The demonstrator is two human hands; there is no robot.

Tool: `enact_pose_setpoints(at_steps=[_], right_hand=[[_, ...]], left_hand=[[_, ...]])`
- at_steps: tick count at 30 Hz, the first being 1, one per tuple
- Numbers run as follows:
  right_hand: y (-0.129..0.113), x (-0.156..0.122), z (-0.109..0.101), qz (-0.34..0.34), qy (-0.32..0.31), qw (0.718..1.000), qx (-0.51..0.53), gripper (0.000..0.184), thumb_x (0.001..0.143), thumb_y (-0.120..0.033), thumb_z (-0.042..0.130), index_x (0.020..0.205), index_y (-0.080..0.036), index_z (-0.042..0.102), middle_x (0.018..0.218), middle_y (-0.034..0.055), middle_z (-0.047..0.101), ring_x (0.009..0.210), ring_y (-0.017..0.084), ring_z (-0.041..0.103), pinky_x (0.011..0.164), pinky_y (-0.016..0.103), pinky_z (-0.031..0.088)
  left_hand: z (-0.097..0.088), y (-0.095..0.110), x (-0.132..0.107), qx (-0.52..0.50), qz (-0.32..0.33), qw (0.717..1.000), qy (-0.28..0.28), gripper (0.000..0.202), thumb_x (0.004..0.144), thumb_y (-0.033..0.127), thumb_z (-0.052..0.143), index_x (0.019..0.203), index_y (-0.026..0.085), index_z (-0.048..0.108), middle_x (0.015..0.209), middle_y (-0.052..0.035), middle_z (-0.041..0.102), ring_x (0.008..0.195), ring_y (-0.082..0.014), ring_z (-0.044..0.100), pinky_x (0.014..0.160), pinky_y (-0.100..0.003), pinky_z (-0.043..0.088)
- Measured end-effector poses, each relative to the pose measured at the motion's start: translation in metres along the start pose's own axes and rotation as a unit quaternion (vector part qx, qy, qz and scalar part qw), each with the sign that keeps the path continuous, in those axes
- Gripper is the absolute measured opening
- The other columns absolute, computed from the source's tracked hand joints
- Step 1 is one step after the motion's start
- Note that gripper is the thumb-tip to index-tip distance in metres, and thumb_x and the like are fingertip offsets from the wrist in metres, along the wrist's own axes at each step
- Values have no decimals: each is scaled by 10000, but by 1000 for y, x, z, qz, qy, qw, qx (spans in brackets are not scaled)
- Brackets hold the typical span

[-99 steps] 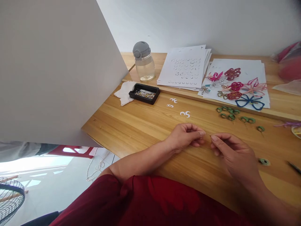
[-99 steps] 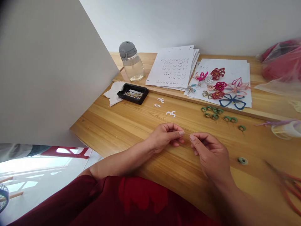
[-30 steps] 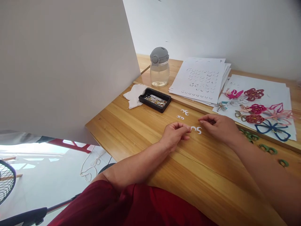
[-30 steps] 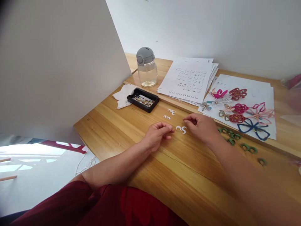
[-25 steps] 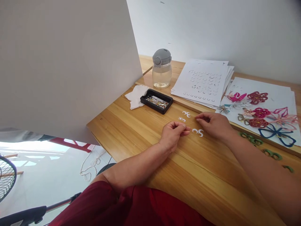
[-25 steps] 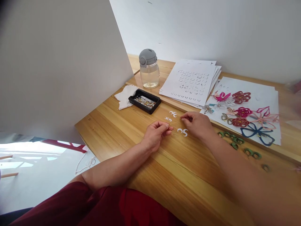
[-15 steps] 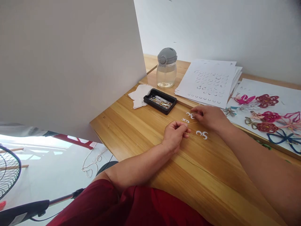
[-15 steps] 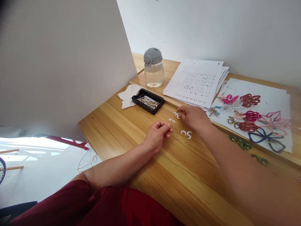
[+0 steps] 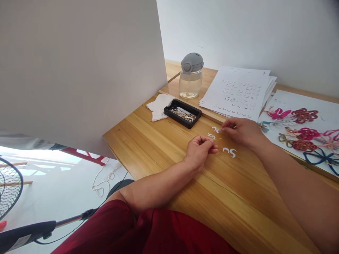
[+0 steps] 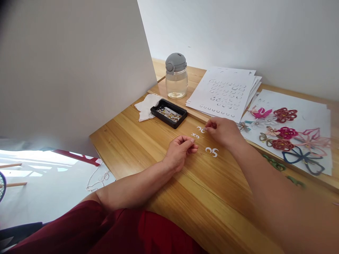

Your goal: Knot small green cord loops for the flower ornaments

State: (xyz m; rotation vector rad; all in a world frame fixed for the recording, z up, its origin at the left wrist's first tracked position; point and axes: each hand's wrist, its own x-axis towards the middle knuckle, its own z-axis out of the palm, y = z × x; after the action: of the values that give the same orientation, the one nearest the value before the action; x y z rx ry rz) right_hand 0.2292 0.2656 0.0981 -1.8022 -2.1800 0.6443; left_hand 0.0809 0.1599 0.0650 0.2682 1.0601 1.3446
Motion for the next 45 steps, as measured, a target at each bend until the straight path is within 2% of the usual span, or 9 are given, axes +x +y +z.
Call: enact_pose_setpoints(at_steps=[3, 7, 11, 16, 19, 23, 30, 37, 45], right_hand=[[8, -30, -5, 53, 12, 989, 134, 156, 864, -401, 774, 856, -255, 719, 725, 33, 739, 642, 206, 653, 642, 362, 455], [18, -88, -6, 87, -44, 916, 389, 502, 652, -651, 916, 829, -226, 717, 631, 13, 666, 510, 122, 497, 483, 280, 341], [20, -144, -2, 98, -6, 889, 447, 507, 643, -668, 934, 790, -223, 741, 635, 23, 662, 508, 116, 490, 441, 267, 357], [21, -200, 11, 34, 237, 952, 190, 163, 926, -467, 770, 945, -310, 806, 814, 52, 779, 673, 217, 692, 610, 379, 553], [28, -221, 21, -107, 327, 939, 6, 183, 964, -268, 727, 1109, -348, 805, 1031, 59, 835, 873, 274, 779, 799, 448, 610], [38, -232, 30, -216, 351, 907, -88, 402, 926, -119, 745, 1265, -335, 766, 1100, 60, 845, 933, 277, 804, 871, 447, 619], [43, -240, 37, -185, 343, 919, -60, 406, 940, -133, 726, 1269, -368, 766, 1143, 44, 843, 966, 286, 812, 894, 463, 630], [24, -246, 36, -29, 308, 942, 128, 155, 969, -280, 697, 1061, -353, 798, 1037, 46, 840, 884, 271, 792, 873, 470, 636], [41, -232, 38, 129, 153, 858, 473, 333, 802, -550, 884, 910, -250, 788, 722, 32, 737, 550, 147, 586, 481, 278, 508]], left_hand=[[-1, 1, -2, -5, 2, 1000, -22, 230, 814, 160, 818, 780, 146, 591, 689, 34, 635, 609, -76, 645, 632, -200, 525], [-3, 2, -7, 13, -6, 997, -71, 306, 737, 277, 891, 807, 152, 620, 712, 24, 655, 636, -96, 658, 637, -220, 540], [-6, -3, -18, 62, -22, 989, -130, 372, 688, 346, 936, 814, 147, 648, 747, 11, 673, 644, -99, 659, 633, -228, 540], [-4, -15, -42, 97, -78, 976, -181, 413, 691, 386, 952, 824, 138, 649, 768, -5, 693, 644, -106, 675, 618, -228, 544], [3, -21, -61, 86, -126, 965, -216, 454, 676, 408, 965, 827, 136, 635, 794, -27, 724, 675, -130, 713, 658, -248, 574], [13, -24, -79, 66, -139, 957, -245, 502, 629, 435, 989, 834, 137, 641, 799, -31, 731, 706, -138, 721, 693, -260, 579], [20, -38, -89, 89, -90, 967, -220, 475, 644, 454, 971, 855, 149, 675, 801, 1, 683, 739, -99, 645, 688, -226, 498], [18, -55, -84, 125, -51, 967, -217, 445, 710, 465, 931, 852, 162, 637, 741, 17, 645, 706, -98, 600, 630, -216, 444], [13, -54, -75, 178, -15, 954, -241, 416, 748, 482, 896, 856, 172, 641, 759, 8, 651, 678, -102, 596, 566, -217, 470]])
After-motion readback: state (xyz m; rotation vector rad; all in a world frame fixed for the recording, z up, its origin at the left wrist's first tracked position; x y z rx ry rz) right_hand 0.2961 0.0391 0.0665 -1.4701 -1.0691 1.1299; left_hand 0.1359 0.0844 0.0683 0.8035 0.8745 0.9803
